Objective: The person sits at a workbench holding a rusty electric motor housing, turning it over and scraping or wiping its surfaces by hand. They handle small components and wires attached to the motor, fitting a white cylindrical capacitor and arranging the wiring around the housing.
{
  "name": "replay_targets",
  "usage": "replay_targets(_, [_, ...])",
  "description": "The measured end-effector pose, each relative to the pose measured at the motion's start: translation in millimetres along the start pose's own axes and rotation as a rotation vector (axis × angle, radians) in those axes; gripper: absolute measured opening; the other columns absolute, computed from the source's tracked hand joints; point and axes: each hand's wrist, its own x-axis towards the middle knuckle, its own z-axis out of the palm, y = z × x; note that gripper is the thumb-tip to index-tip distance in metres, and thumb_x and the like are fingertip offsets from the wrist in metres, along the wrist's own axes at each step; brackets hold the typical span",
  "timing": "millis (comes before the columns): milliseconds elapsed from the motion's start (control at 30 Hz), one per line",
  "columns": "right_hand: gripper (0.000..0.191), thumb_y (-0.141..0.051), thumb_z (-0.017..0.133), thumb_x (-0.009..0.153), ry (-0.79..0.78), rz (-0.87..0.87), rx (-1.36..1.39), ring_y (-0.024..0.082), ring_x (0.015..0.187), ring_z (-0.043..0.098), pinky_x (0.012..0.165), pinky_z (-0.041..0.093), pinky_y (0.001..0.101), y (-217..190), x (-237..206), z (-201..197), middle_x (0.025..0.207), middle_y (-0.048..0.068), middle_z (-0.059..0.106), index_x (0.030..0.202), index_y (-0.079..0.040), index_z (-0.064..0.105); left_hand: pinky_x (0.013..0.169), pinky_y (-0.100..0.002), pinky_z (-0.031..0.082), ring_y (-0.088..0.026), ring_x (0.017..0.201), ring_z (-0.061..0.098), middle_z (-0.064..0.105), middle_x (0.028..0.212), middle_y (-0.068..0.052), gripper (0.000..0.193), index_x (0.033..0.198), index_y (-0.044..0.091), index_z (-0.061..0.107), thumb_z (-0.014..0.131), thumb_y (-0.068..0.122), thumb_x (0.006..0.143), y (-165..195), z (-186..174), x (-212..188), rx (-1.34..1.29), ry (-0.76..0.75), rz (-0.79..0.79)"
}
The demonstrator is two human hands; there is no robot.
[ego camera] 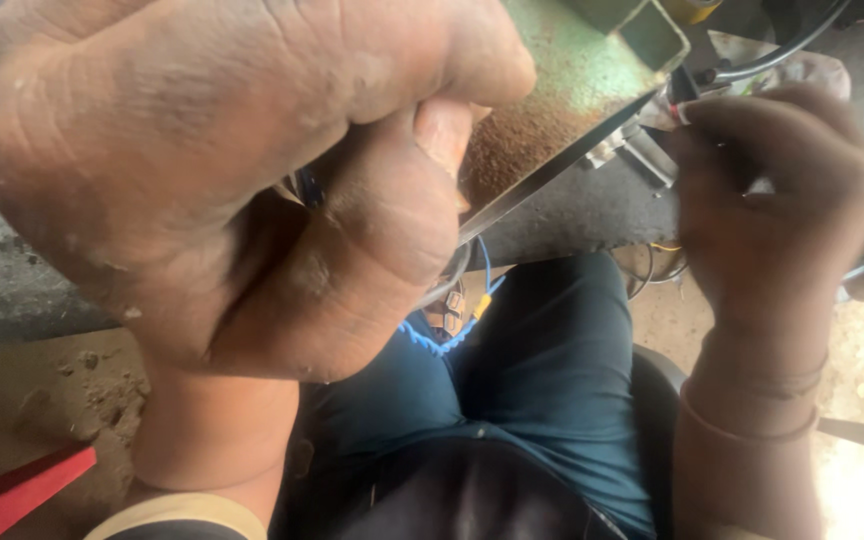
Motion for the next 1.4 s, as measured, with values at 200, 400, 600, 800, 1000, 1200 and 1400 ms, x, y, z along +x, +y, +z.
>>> replay_targets(200, [0.016,-0.013,0.087,0.084,-0.144,0.032,-0.111,0.029,0.069,0.063,0.060,0.049,0.0385,-34.8,21.8,-0.8,0.083,0.012,0.064,0.091,-0.003,0.077,0.070,-0.023,0.045,-0.009,0.074,0.062,0.067,0.088,-0.004,0.016,0.108,-0.001,0.071,0.058,-0.006,0.102,-6.0,-12.9,4.4,-0.034,-0.075,-0.004])
replay_targets(400, [0.009,-0.006,0.080,0.087,-0.109,0.055,-0.074,0.031,0.077,0.063,0.066,0.050,0.0403,-33.4,22.3,6.6,0.088,0.011,0.062,0.086,-0.006,0.071,0.068,-0.023,0.044,-0.008,0.073,0.061,0.066,0.087,-0.004,0.016,0.107,-0.001,0.072,0.058,-0.006,0.102,-9.4,-16.7,9.7,-0.056,-0.082,-0.015])
replay_targets(600, [0.007,0.006,0.074,0.093,-0.073,0.098,0.198,0.019,0.078,0.069,0.073,0.055,0.0295,-20.1,14.1,7.9,0.093,0.011,0.068,0.095,0.002,0.068,0.067,-0.023,0.044,-0.008,0.072,0.061,0.066,0.086,-0.004,0.016,0.107,-0.002,0.072,0.057,-0.007,0.102,-15.7,-20.2,12.6,-0.071,-0.080,-0.016])
replay_targets(800, [0.019,0.017,0.062,0.099,-0.012,0.018,0.274,0.014,0.087,0.072,0.083,0.058,0.0230,-12.0,7.6,10.6,0.098,0.012,0.074,0.116,0.010,0.068,0.065,-0.022,0.044,-0.008,0.070,0.060,0.066,0.084,-0.004,0.016,0.106,-0.002,0.072,0.057,-0.007,0.102,-12.8,-18.3,14.7,-0.096,-0.145,0.034])
replay_targets(1000, [0.007,0.014,0.068,0.099,-0.044,0.099,0.258,0.016,0.083,0.069,0.079,0.055,0.0255,-8.5,8.2,8.6,0.094,0.013,0.071,0.099,0.008,0.066,0.064,-0.022,0.044,-0.008,0.069,0.060,0.065,0.083,-0.004,0.016,0.105,-0.002,0.072,0.057,-0.008,0.102,-6.8,-16.8,23.9,-0.144,-0.291,0.092])
replay_targets(1200, [0.001,0.005,0.068,0.102,-0.005,0.391,0.671,0.014,0.076,0.063,0.070,0.052,0.0220,-26.0,14.5,-12.2,0.090,0.011,0.068,0.102,0.005,0.067,0.062,-0.022,0.043,-0.007,0.068,0.059,0.065,0.082,-0.004,0.016,0.105,-0.003,0.072,0.057,-0.008,0.102,5.1,-17.3,41.0,-0.231,-0.422,0.101])
replay_targets(1400, [0.005,0.005,0.066,0.093,0.205,0.299,0.864,0.012,0.073,0.067,0.066,0.055,0.0213,-72.6,12.5,-48.8,0.089,0.010,0.069,0.097,0.005,0.064,0.072,-0.029,0.044,-0.011,0.077,0.059,0.066,0.085,-0.003,0.006,0.103,0.001,0.074,0.072,-0.002,0.099,15.2,-7.4,56.8,-0.101,-0.482,0.255])
